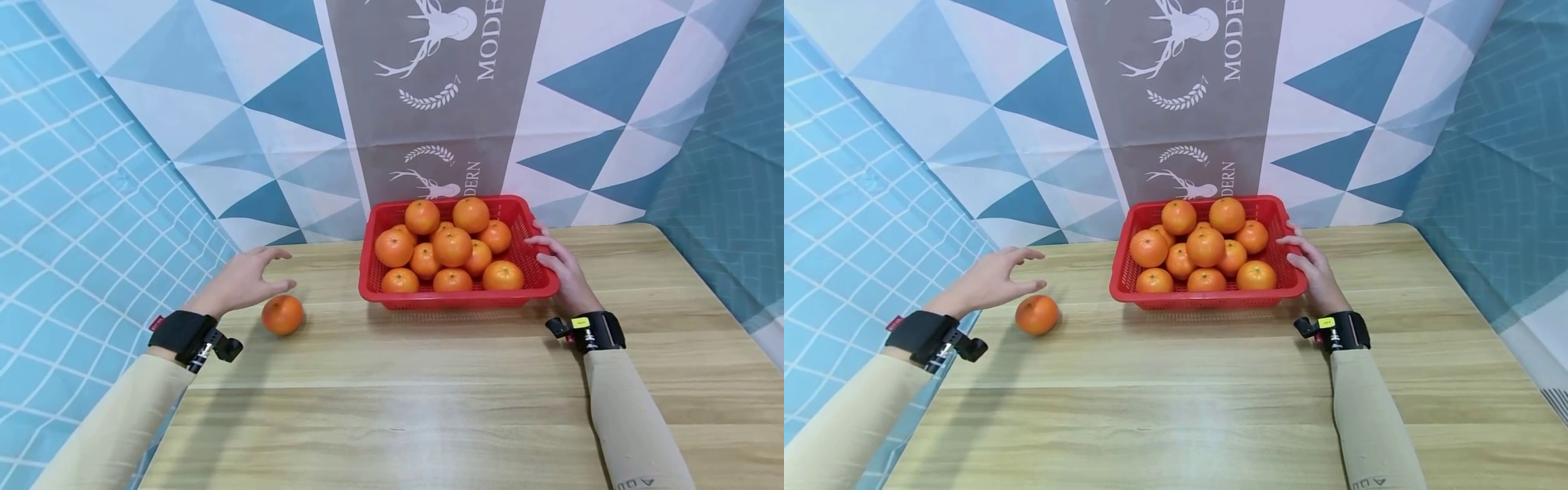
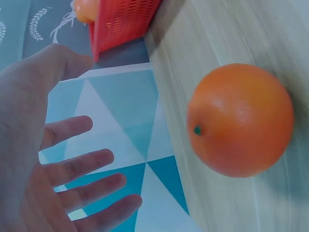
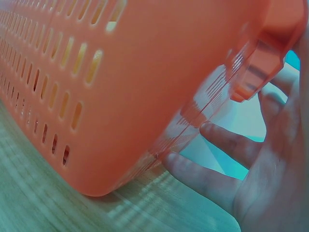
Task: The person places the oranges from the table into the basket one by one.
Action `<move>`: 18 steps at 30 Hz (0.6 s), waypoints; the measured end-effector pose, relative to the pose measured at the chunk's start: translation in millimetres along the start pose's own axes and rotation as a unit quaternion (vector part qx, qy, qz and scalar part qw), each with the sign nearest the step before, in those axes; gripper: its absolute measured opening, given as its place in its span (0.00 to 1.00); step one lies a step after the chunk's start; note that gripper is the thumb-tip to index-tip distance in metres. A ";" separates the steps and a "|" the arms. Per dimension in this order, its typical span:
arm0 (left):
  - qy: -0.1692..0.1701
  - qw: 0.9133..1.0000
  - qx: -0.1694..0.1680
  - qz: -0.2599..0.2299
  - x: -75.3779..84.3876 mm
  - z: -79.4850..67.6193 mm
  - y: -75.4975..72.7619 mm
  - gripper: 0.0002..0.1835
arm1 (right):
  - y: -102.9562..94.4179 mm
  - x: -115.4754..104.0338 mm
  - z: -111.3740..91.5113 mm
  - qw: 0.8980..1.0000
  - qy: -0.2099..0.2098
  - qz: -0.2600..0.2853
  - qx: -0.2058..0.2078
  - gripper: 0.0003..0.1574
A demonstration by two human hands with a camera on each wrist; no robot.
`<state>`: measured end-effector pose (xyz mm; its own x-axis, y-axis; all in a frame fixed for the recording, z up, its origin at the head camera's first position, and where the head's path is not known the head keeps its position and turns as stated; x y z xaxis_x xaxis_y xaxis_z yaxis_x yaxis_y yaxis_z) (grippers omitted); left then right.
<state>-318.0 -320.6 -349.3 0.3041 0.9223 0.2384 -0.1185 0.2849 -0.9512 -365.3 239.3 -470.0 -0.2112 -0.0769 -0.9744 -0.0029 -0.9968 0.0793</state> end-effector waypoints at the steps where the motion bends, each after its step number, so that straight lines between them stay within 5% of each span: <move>1: -0.001 1.000 -0.002 -0.002 -0.9 -0.5 1.2 0.38 | 0.2 -0.4 0.1 1.000 0.000 -0.002 0.000 0.28; 18: -0.007 0.999 -0.023 -0.021 -18.9 -14.5 46.5 0.36 | 0.5 -1.9 1.2 1.000 -0.003 0.002 0.002 0.27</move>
Point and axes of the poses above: each hand's wrist, its own z-axis towards the middle knuckle, its own y-axis out of the palm, x = y × z, the point moved 9 cm from there along z, towards the middle knuckle, and after that the axes turned 12 degrees about x, right-handed, at the moved point
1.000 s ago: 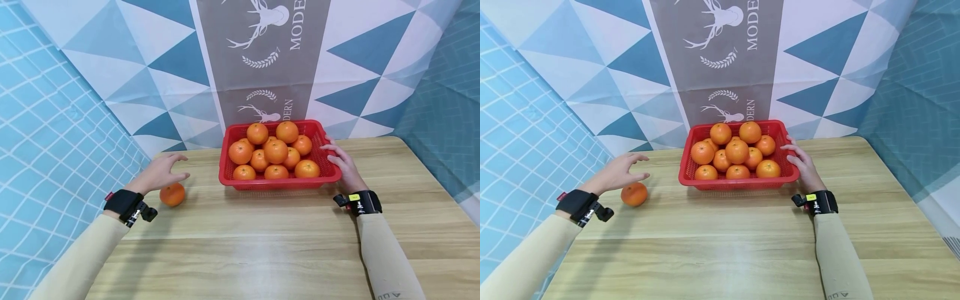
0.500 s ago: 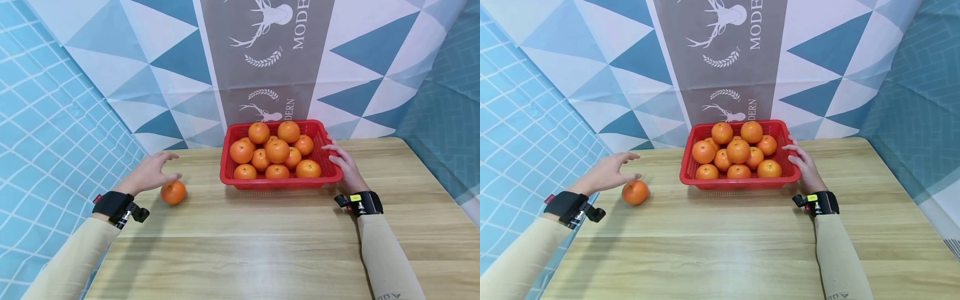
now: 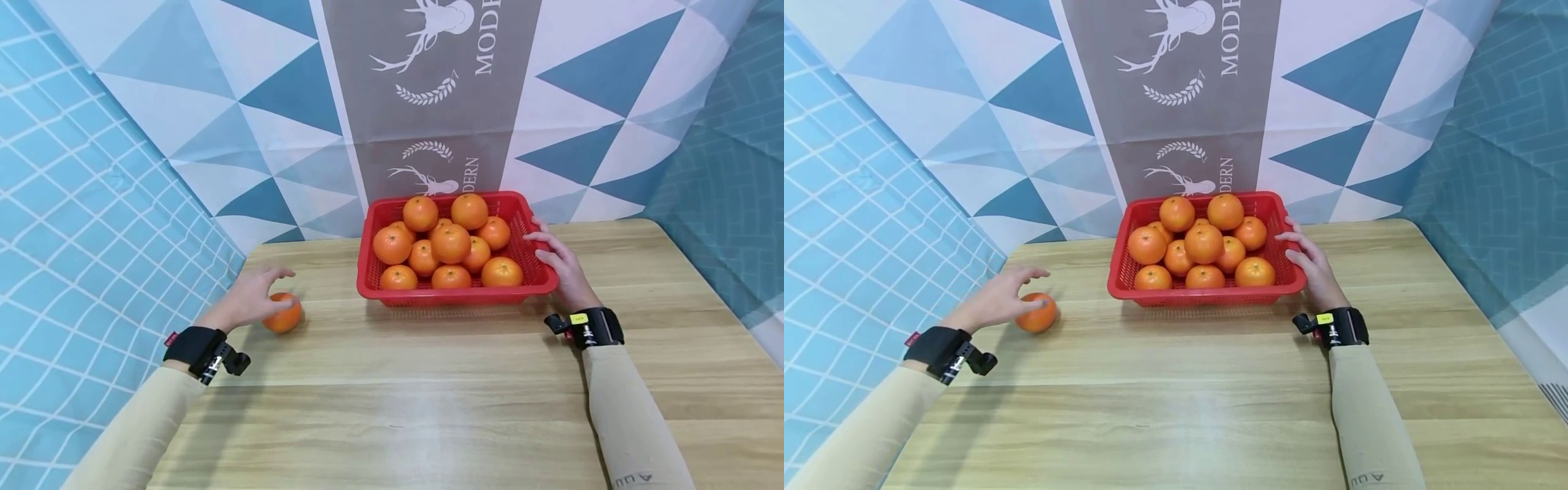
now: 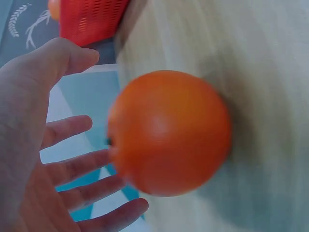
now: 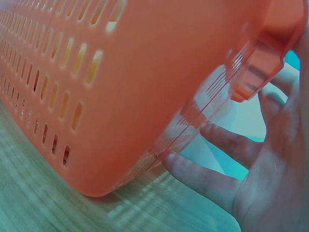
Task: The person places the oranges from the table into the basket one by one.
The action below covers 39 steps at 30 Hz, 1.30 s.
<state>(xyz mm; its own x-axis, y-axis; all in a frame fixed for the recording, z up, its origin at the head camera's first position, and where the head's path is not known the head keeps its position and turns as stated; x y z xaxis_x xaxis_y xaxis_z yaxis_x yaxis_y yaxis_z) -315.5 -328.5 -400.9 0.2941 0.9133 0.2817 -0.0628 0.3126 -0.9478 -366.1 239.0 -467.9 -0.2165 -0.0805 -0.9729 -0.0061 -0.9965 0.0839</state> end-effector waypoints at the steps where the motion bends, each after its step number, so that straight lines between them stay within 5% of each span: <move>1: -0.002 1.000 -0.001 -0.001 -2.6 -1.6 3.6 0.36 | 0.3 0.0 0.3 1.000 0.000 -0.001 0.000 0.27; 9: -0.004 1.000 0.006 -0.002 -14.2 -8.7 23.4 0.39 | 2.1 -0.7 1.1 1.000 -0.002 0.000 -0.002 0.28; 39: 0.004 1.000 -0.009 0.010 -7.8 -7.2 27.8 0.33 | -2.7 2.0 1.5 1.000 0.007 0.002 0.007 0.25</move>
Point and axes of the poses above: each hand's wrist, its own z-axis towards the middle knuckle, its own y-axis out of the palm, x = y × z, the point moved 9 cm from there along z, towards the middle knuckle, and after that the axes turned 12 degrees about x, right-handed, at the moved point
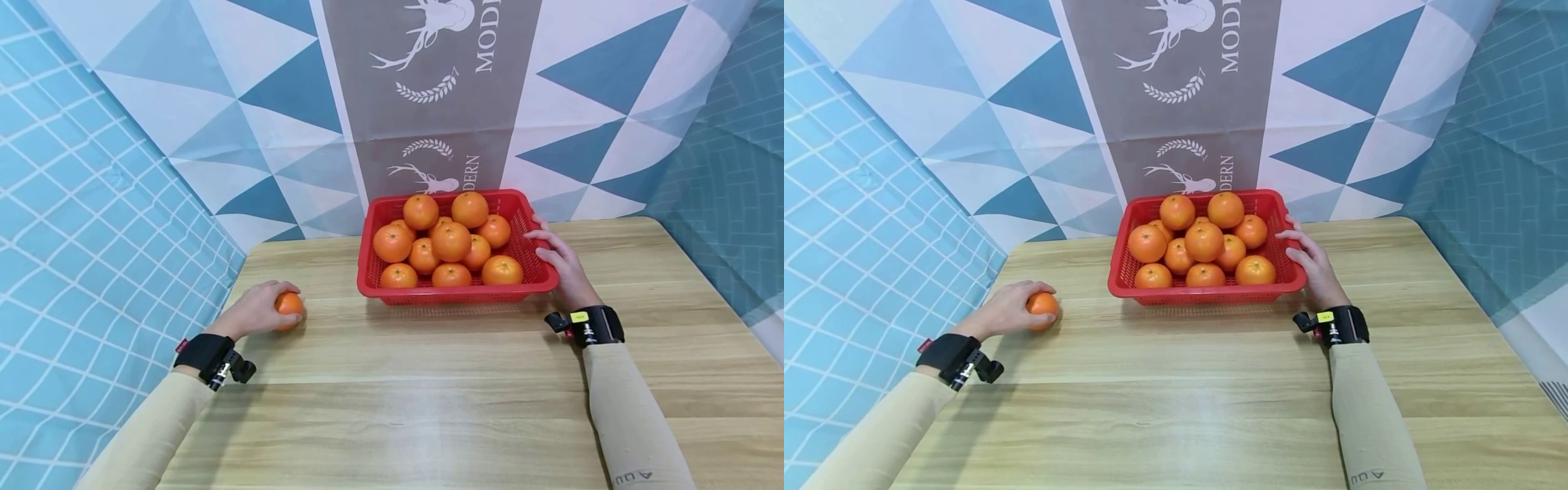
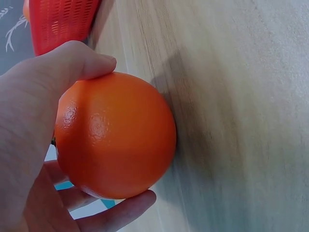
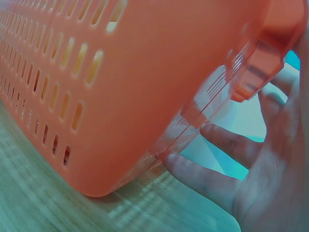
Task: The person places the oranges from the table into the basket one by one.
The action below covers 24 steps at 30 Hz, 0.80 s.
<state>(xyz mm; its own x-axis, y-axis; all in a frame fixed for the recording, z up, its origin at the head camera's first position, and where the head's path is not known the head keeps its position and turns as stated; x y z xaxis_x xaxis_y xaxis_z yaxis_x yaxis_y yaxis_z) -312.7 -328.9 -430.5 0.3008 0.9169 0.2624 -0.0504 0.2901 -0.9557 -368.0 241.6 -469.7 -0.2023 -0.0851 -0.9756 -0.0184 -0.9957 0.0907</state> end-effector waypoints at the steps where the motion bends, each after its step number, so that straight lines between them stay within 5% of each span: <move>1: 0.002 1.000 0.001 -0.001 1.0 0.6 -0.5 0.33 | 0.1 -0.1 0.0 1.000 -0.001 -0.001 0.000 0.26; 10: 0.017 1.000 0.019 -0.005 14.9 9.3 -20.1 0.33 | 0.4 1.1 0.0 1.000 -0.003 0.000 -0.005 0.27; 24: 0.019 0.999 0.046 -0.001 31.9 22.8 -79.5 0.31 | 0.8 1.4 -0.2 1.000 -0.003 -0.008 -0.005 0.27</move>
Point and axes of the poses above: each hand's wrist, its own z-axis towards the middle knuckle, its own y-axis out of the palm, x = y × z, the point moved 9 cm from there along z, towards the middle knuckle, and after that the axes turned 12 degrees about x, right-handed, at the moved point
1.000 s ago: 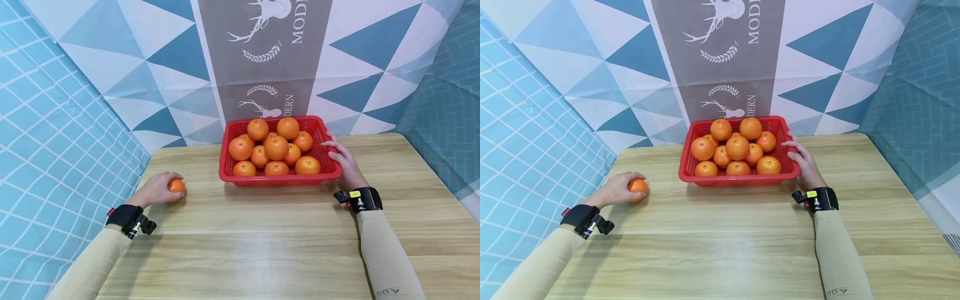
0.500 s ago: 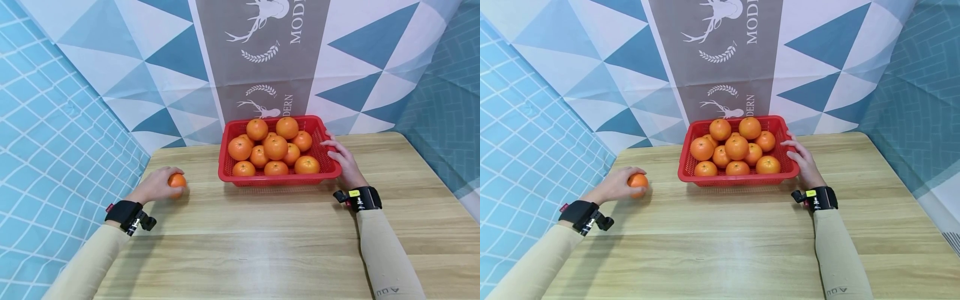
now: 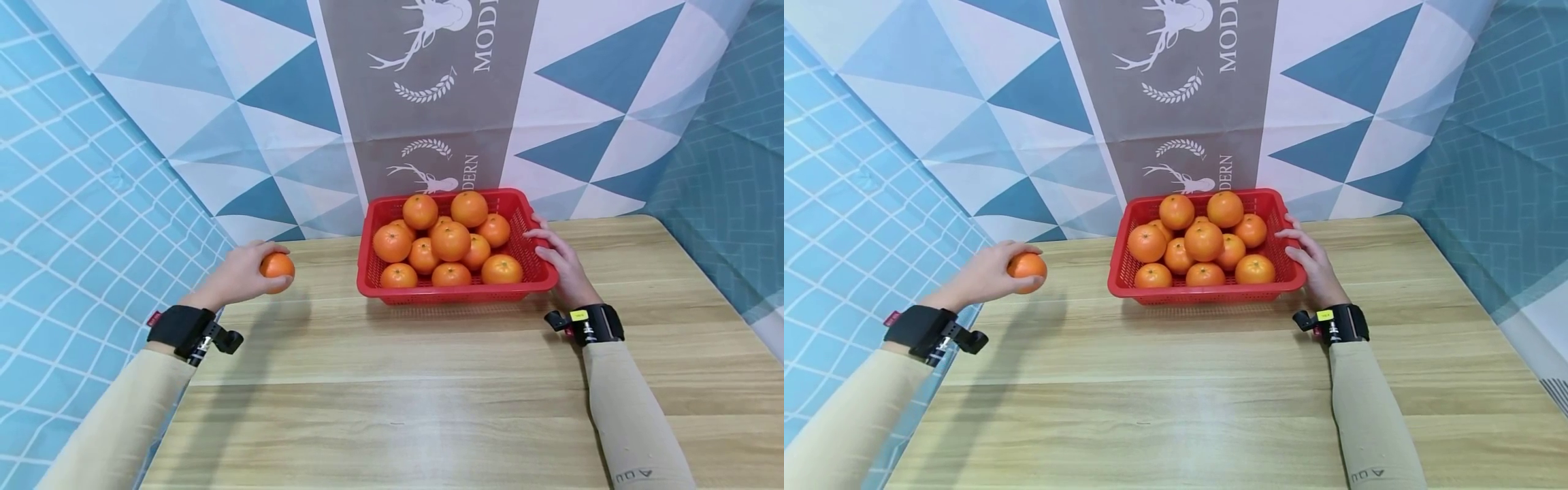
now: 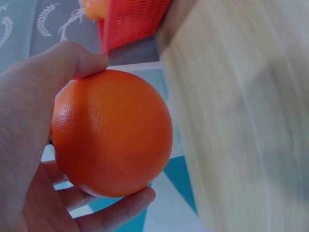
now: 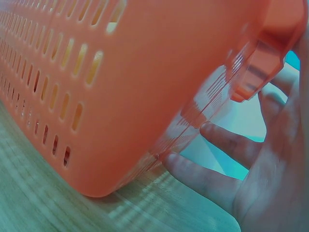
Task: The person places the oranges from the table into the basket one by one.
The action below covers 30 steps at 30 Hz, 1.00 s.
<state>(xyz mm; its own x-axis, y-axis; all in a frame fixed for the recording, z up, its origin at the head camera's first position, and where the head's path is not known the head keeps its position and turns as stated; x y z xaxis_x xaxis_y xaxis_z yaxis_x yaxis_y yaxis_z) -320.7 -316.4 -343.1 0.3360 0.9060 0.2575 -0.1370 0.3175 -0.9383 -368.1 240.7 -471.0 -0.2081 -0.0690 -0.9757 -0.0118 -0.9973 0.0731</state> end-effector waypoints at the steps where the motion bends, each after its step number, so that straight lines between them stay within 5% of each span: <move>1: 0.001 1.000 0.002 0.003 0.9 1.6 -2.8 0.31 | 0.0 -0.2 0.0 1.000 0.000 0.000 0.000 0.27; 14: 0.015 1.000 -0.008 0.025 20.9 17.9 -4.5 0.31 | -1.5 -0.4 0.7 1.000 0.000 0.010 0.001 0.25; 30: 0.065 0.998 0.003 0.018 72.8 56.4 1.2 0.31 | -1.6 -1.5 0.9 1.000 0.003 0.007 0.004 0.24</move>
<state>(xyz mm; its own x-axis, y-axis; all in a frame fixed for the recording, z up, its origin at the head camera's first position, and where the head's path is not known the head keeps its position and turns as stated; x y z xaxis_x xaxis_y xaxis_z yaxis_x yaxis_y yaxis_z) -349.0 -234.3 -312.5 0.4486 0.8731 0.1907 -0.1575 0.2873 -0.9448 -368.6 242.4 -469.5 -0.2015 -0.0839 -0.9759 -0.0171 -0.9959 0.0891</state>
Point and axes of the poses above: each hand's wrist, its own z-axis towards the middle knuckle, its own y-axis out of the palm, x = y × z, the point moved 9 cm from there along z, towards the middle knuckle, and after that the axes turned 12 degrees about x, right-handed, at the moved point
